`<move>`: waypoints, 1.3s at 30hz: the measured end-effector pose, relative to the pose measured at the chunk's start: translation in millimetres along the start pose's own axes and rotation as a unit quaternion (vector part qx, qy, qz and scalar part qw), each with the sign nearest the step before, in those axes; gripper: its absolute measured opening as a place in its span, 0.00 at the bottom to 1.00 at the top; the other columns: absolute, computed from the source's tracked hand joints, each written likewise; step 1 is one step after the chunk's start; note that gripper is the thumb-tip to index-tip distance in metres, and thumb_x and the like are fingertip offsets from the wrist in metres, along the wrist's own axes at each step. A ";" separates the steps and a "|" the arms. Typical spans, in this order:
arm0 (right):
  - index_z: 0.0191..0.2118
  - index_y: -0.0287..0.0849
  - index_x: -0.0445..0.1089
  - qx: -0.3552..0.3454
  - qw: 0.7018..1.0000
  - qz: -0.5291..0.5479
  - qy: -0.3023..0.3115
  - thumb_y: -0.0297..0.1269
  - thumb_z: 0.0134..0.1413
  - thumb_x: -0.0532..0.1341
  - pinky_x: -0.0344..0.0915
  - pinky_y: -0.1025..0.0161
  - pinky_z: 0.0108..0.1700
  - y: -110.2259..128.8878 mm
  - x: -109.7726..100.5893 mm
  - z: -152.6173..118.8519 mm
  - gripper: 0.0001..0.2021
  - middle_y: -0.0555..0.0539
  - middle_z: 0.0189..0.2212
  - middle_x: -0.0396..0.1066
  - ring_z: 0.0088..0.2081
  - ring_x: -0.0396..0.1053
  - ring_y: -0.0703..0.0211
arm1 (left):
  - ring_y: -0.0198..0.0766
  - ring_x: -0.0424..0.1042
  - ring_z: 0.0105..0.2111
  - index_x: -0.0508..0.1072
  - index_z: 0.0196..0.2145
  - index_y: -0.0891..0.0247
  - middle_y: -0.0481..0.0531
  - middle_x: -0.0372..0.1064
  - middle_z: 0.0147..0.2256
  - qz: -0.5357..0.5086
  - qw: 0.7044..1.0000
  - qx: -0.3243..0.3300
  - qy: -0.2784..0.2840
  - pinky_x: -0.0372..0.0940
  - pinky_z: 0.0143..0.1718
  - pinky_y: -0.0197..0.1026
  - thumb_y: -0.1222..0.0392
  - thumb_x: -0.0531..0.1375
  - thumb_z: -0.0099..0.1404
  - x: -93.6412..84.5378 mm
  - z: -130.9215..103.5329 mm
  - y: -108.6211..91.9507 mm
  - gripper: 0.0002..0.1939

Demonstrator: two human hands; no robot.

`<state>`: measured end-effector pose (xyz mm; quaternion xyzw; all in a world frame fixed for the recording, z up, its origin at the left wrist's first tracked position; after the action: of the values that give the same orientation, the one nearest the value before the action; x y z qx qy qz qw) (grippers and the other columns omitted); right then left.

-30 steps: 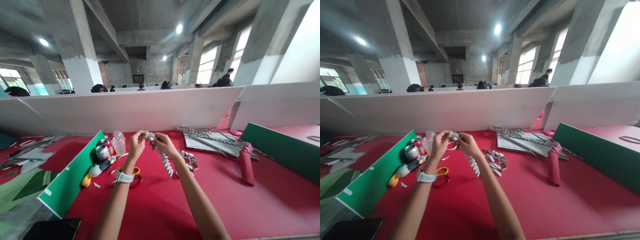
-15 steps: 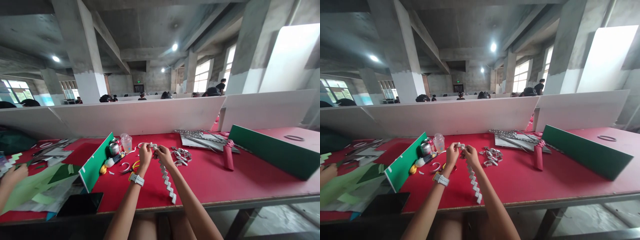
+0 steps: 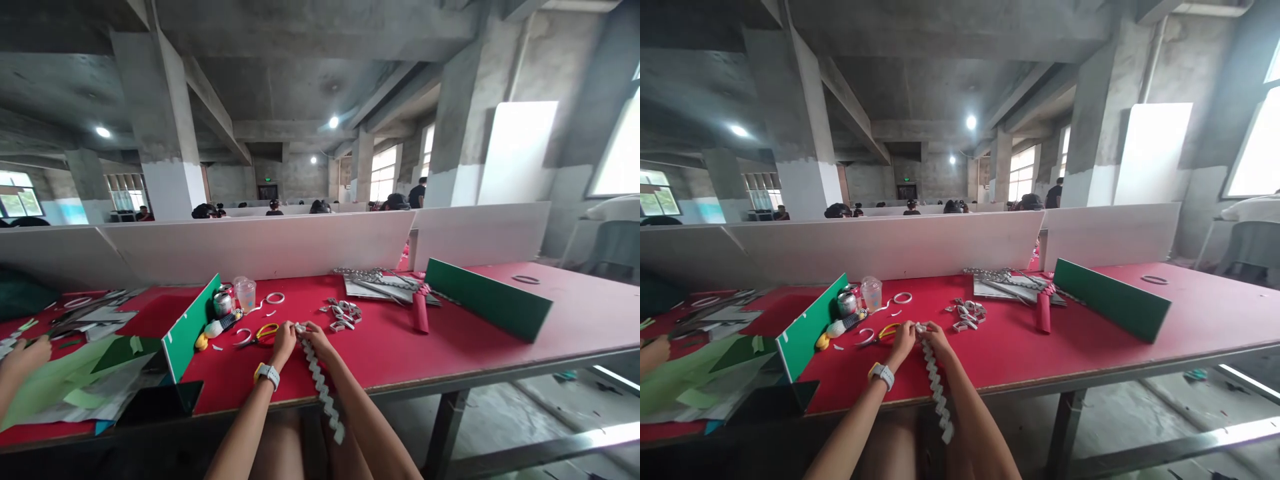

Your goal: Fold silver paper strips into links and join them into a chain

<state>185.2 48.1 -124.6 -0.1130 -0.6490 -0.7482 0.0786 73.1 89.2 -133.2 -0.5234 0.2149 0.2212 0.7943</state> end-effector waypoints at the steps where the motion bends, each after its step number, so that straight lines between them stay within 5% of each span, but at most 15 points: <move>1: 0.27 0.42 0.65 0.005 1.000 -0.001 -0.003 0.40 0.30 0.71 0.64 0.63 0.26 -5.6 -1.4 -2.2 0.17 0.53 0.19 0.69 0.21 0.65 0.61 | 0.41 0.71 0.45 0.69 0.51 0.66 0.57 0.68 0.48 0.000 1.000 -0.006 0.001 0.70 0.46 0.50 0.54 0.58 0.68 5.3 -3.0 5.6 0.17; 8: 0.32 0.39 0.68 0.035 0.999 -0.034 -0.019 0.37 0.47 0.68 0.67 0.63 0.33 -21.6 -8.7 3.4 0.10 0.53 0.24 0.70 0.26 0.68 0.63 | 0.43 0.71 0.46 0.68 0.52 0.65 0.57 0.68 0.50 -0.041 0.999 -0.025 -0.013 0.70 0.47 0.51 0.53 0.58 0.68 22.0 -4.3 24.1 0.18; 12: 0.47 0.37 0.69 0.037 0.997 -0.063 -0.013 0.41 0.62 0.60 0.71 0.56 0.42 -23.0 -10.0 3.9 0.14 0.45 0.43 0.71 0.40 0.72 0.58 | 0.42 0.71 0.46 0.68 0.51 0.65 0.57 0.68 0.49 -0.086 0.996 0.003 -0.011 0.70 0.47 0.50 0.53 0.58 0.69 22.9 -3.0 27.6 0.17; 16: 0.54 0.39 0.67 0.013 0.997 -0.072 0.001 0.42 0.62 0.60 0.70 0.50 0.48 -16.8 -7.6 -2.9 0.18 0.43 0.51 0.68 0.48 0.70 0.51 | 0.41 0.71 0.45 0.70 0.49 0.66 0.56 0.69 0.47 -0.116 0.993 0.013 0.000 0.70 0.46 0.50 0.54 0.59 0.68 23.3 -4.3 31.4 0.16; 29: 0.53 0.39 0.67 -0.060 0.998 -0.023 -0.007 0.42 0.62 0.59 0.70 0.51 0.48 -10.6 -6.4 -8.4 0.17 0.43 0.51 0.68 0.48 0.70 0.52 | 0.42 0.71 0.46 0.68 0.52 0.65 0.57 0.68 0.50 -0.194 0.979 -0.057 0.032 0.70 0.46 0.50 0.54 0.58 0.68 19.0 3.9 35.9 0.18; 39: 0.37 0.40 0.75 -0.062 0.995 -0.044 -0.065 0.39 0.50 0.62 0.66 0.55 0.42 -16.0 -8.9 -8.3 0.10 0.47 0.27 0.74 0.40 0.69 0.52 | 0.43 0.71 0.46 0.68 0.52 0.65 0.57 0.67 0.50 -0.213 0.975 -0.059 0.036 0.70 0.47 0.51 0.53 0.58 0.68 15.5 -0.9 29.0 0.18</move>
<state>189.0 42.0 -143.3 -0.1374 -0.6092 -0.7810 -0.0033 68.9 100.6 -163.8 -0.6110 0.1138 0.0402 0.7823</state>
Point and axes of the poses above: each hand's wrist, its own z-axis towards the middle knuckle, its own x-axis out of the palm, y = z × x, the point moved 1 cm from there along z, towards the middle knuckle
